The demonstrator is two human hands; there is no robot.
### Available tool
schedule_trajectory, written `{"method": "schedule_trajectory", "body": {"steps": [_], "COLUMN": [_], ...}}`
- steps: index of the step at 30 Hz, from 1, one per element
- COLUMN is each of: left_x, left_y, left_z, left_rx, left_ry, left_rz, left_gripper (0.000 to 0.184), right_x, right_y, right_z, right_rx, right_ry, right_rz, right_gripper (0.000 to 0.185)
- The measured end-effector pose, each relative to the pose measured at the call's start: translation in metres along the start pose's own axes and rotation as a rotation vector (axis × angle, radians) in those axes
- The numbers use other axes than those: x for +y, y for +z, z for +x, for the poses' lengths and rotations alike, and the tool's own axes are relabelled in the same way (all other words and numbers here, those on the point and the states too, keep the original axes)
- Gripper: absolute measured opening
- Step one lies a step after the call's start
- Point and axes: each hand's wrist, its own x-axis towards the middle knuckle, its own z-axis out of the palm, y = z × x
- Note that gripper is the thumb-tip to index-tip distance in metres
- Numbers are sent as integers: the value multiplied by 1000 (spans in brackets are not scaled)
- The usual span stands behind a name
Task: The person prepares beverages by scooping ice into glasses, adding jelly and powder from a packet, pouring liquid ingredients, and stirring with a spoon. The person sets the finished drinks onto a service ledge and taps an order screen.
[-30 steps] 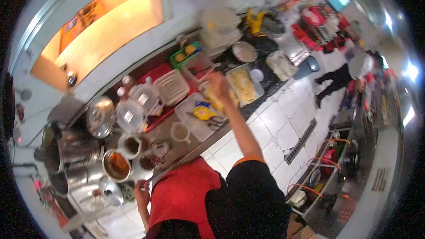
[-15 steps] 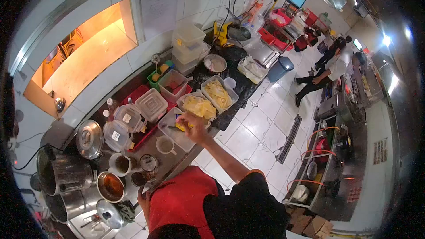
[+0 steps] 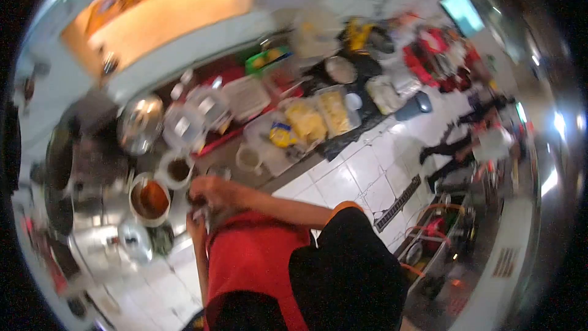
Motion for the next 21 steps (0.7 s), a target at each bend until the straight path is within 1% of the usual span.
{"method": "schedule_trajectory", "body": {"steps": [1, 2, 3, 4, 5, 6, 8, 9, 11, 12, 14, 15, 17, 18, 20, 21], "left_x": [-11, 19, 15, -18, -7, 24, 21, 22, 14, 13, 17, 20, 27, 31, 34, 34], "left_y": [2, -1, -7, -3, -2, -16, -18, -16, -16, -13, -13, -14, -14, -14, -10, -10], "left_z": [2, -1, -1, 2, -4, -4, -3, -8, -8, -8, -10, -10, -12, -12, -12, -12], "left_rx": [46, 33, -57, -55, 133, -1, 11, 33, 28, 29, -35, -36, -231, -232, -237, -239], "left_ry": [151, -73, -114, -104, -16, -172, -106, -125, -20, -19, -55, -55, -47, -46, -16, -15], "left_rz": [8, -191, -181, -68, 104, -191, -140, -144, -106, -116, -81, -86, -223, -226, -170, -173], "left_gripper": [34, 37, 43, 41, 29, 32, 33, 33, 32, 32, 31, 31, 32, 32, 33, 33], "right_x": [2, 2, -1, 3, 10, 33, 29, 27, 35, 39, 42, 45, 48, 50, 54, 54], "right_y": [2, 5, 11, 16, 18, 35, 43, 45, 55, 56, 62, 62, 61, 61, 59, 59], "right_z": [1, 2, 2, 2, 9, 4, 12, 10, 11, 11, 12, 14, 17, 17, 16, 12], "right_rx": [-40, -33, -69, -54, -50, 19, -9, -32, -87, -94, -88, -91, 36, 35, -36, -37], "right_ry": [-60, -15, 14, 30, -104, -100, 88, 86, 199, 200, 328, 331, 329, 330, 241, 243], "right_rz": [-124, -58, -150, -129, -143, -16, -32, -15, -75, -83, -14, -18, 47, 44, -94, -98], "right_gripper": [13, 15, 19, 21, 20, 13, 11, 11, 10, 10, 11, 11, 12, 12, 13, 13]}}
